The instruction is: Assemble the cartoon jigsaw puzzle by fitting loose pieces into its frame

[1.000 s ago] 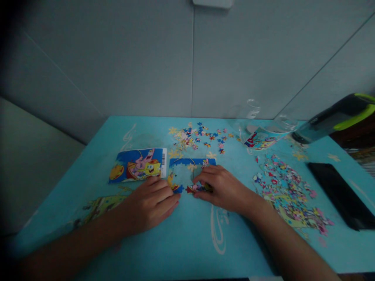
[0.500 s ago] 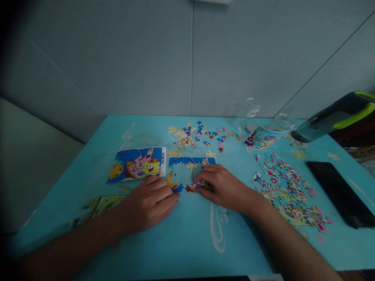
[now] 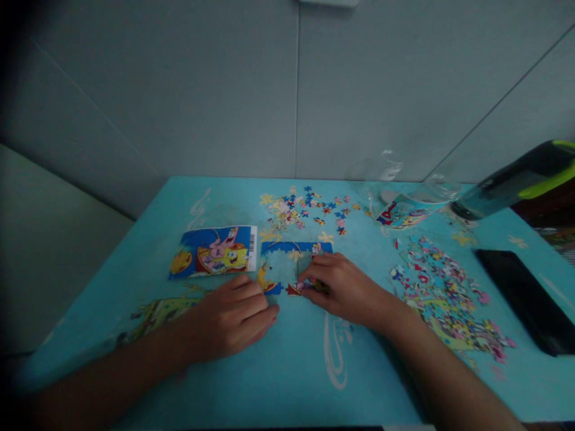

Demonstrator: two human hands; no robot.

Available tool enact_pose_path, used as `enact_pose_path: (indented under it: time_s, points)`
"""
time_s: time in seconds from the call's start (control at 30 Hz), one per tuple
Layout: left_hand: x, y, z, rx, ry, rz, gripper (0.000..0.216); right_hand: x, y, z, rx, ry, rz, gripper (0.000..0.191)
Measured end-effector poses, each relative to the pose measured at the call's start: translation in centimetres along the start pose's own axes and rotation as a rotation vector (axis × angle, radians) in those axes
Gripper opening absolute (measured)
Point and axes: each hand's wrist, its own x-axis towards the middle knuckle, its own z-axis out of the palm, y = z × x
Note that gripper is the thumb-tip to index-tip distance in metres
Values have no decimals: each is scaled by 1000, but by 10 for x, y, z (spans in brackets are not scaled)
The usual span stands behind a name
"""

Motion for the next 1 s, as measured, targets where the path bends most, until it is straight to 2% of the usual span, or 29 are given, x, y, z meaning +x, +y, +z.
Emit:
enact_pose_path:
  time_s: [0.17, 0.27, 0.43, 0.67, 1.0]
  points:
    - [1, 7, -5, -60, -5, 210, 13, 0, 0, -1, -1, -6, -1, 17]
    - [1, 10, -6, -92, -18, 268, 14, -2, 1, 0, -7, -11, -3, 17]
    - [0, 9, -4, -86, -10, 255, 11, -5, 5, 4, -28, 32, 32, 24]
    - [-2, 9, -5, -73, -8, 259, 10, -6, 5, 0, 36, 14, 47, 16]
    - [-2, 9, -4, -79, -29, 236, 12, -3, 4, -2, 63, -1, -7, 7]
